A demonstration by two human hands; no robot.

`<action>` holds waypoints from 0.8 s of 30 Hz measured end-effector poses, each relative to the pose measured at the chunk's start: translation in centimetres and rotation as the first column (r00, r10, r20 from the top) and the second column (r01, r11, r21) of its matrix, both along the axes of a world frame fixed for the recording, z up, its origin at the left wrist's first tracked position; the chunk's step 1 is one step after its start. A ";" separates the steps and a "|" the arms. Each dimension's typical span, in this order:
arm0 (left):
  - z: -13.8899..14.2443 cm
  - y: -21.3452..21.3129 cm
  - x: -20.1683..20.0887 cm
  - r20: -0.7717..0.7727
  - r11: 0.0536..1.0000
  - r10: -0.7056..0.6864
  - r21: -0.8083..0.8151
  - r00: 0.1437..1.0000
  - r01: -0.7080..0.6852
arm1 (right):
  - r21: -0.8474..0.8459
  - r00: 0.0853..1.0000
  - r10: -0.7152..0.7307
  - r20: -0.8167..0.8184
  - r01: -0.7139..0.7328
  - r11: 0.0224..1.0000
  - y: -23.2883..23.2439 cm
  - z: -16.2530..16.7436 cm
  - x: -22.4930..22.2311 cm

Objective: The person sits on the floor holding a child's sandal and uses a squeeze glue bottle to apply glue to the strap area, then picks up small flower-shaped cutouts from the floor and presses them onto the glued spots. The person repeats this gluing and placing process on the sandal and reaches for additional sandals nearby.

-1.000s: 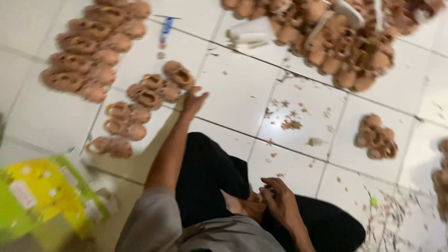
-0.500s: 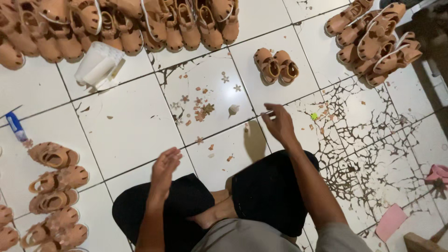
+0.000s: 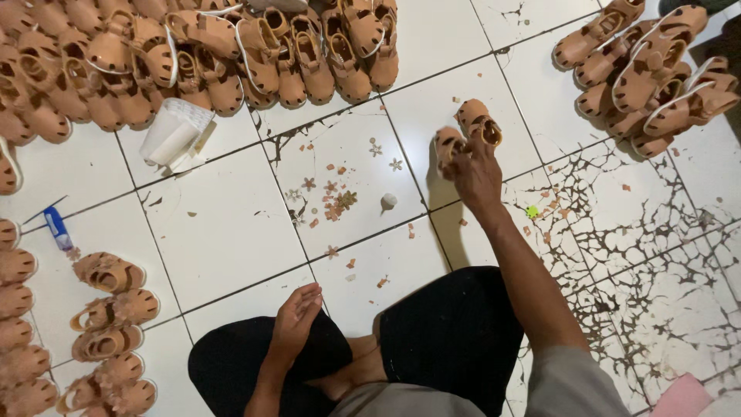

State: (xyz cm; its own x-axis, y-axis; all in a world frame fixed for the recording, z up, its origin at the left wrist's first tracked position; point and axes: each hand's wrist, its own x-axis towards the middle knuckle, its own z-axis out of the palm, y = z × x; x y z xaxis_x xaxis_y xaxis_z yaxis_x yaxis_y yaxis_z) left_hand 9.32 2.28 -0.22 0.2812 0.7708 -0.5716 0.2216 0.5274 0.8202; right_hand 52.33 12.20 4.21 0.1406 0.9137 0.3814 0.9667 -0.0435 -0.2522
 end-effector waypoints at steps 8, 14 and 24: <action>5.2 -1.6 6.4 0.108 0.862 -0.265 0.471 0.958 0.186 | -0.460 0.413 -0.343 -0.844 -0.226 0.859 -10.4 8.8 -8.9; 9.8 -4.7 5.1 0.329 0.950 -0.181 0.300 0.927 0.079 | -0.357 0.066 -0.355 -0.933 -0.319 0.878 -15.9 11.8 -16.5; 12.0 -7.8 -0.1 0.191 0.999 0.032 0.019 0.981 -0.036 | -0.031 0.779 0.320 -0.539 -0.399 0.917 -22.8 14.4 -26.1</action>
